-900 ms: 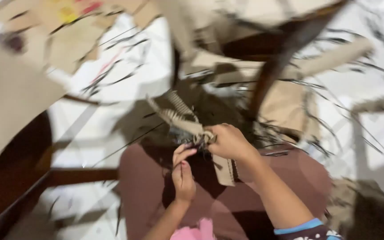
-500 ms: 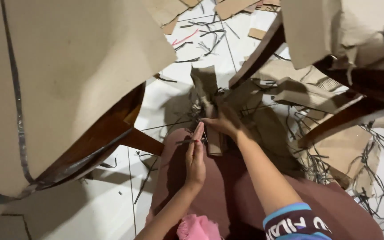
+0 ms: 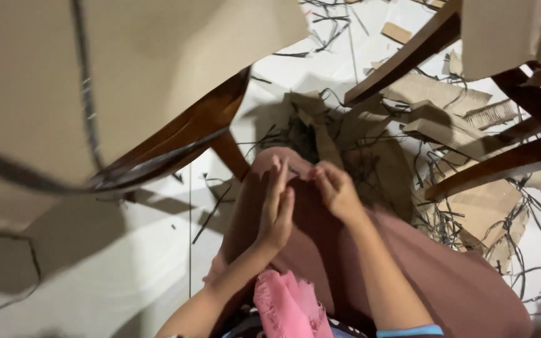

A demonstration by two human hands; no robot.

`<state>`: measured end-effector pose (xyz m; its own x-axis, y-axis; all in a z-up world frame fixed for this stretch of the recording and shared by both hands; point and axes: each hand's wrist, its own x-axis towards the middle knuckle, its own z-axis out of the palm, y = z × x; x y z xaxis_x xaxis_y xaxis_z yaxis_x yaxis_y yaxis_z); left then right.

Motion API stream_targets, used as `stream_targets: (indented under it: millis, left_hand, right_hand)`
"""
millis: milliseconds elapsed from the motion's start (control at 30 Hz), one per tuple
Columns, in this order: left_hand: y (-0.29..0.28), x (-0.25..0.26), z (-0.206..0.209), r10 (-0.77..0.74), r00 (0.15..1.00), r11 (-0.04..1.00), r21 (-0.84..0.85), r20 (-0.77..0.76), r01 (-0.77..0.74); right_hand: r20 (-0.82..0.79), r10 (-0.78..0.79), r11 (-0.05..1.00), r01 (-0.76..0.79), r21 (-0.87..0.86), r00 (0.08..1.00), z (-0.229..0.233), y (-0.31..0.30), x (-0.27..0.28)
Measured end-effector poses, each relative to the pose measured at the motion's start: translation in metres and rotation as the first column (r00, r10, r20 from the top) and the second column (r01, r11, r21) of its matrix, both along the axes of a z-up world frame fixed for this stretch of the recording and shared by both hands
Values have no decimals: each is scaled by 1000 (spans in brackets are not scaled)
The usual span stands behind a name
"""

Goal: Wrapping wooden chair legs with protective cardboard and plastic strips.

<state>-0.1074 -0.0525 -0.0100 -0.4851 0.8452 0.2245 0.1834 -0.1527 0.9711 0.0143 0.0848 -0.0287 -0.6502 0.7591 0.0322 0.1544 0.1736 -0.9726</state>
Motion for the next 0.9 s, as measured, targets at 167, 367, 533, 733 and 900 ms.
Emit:
stream_targets:
  millis: [167, 367, 533, 733, 900]
  left_hand:
    - [-142, -47, -24, 120, 974, 989, -67, -190, -135]
    - [-346, -36, -166, 415, 843, 820, -261, -343, -510]
    - [-476, 15, -299, 601, 482, 418, -263, -637, -869]
    - [-499, 59, -321, 236, 489, 342, -399, -840, -851]
    - [-487, 55, -257, 102, 470, 511, -360, -877, -781]
  right_hand:
    - [312, 43, 918, -161, 362, 949, 58, -25, -20]
    - [791, 135, 673, -641, 369, 596, 90, -83, -63]
    - [807, 258, 647, -716, 263, 530, 119, -117, -128]
    - [936, 290, 264, -957, 122, 199, 50, -134, -237]
    - [944, 94, 473, -820, -323, -318, -4, -159, -292]
